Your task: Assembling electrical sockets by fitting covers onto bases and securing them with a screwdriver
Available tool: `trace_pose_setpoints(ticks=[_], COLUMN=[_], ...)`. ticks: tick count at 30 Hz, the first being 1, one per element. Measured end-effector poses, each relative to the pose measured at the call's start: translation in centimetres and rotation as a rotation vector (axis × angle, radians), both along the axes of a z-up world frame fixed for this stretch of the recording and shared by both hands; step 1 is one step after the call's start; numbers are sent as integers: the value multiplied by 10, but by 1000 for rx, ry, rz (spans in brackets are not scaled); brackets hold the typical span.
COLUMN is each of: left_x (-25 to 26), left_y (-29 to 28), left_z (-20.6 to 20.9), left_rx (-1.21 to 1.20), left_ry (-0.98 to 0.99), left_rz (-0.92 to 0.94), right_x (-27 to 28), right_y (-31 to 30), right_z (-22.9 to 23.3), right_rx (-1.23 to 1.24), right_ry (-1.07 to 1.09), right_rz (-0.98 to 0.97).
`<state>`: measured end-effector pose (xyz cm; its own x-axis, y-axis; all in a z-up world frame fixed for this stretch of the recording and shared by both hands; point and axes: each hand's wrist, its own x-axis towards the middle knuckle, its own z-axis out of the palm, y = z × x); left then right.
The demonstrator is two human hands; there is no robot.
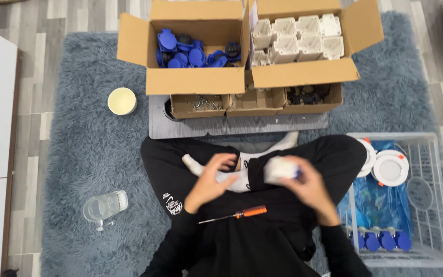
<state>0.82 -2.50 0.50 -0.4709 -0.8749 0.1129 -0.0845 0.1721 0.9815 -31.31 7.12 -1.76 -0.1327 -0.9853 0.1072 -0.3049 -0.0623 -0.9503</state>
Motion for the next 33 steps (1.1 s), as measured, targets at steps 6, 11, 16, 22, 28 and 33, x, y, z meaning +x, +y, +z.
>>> trace_pose_setpoints(ticks=[6,11,16,22,28,33], left_x=[29,41,47,46,42,41], left_y=[-26,-36,-39,-39,-36,-35], left_z=[9,-16,-41,-46,-48,-48], left_rx=[-323,-343,-378,-491,-550,-578], left_ry=[-435,-495,-597,-680,-720,-710], left_rz=[202,263,273,232,246,258], right_x=[-160,-243,-310,-370,-376,-392], right_y=[69,148,233,302,304,312], right_z=[32,18,-60,-169,-194,-207], right_rx=[-60,-152,161,419,641,904], right_ry=[245,382,966,1234,1330,1406], right_rz=[-473,-618,-807,-802,-749,-725])
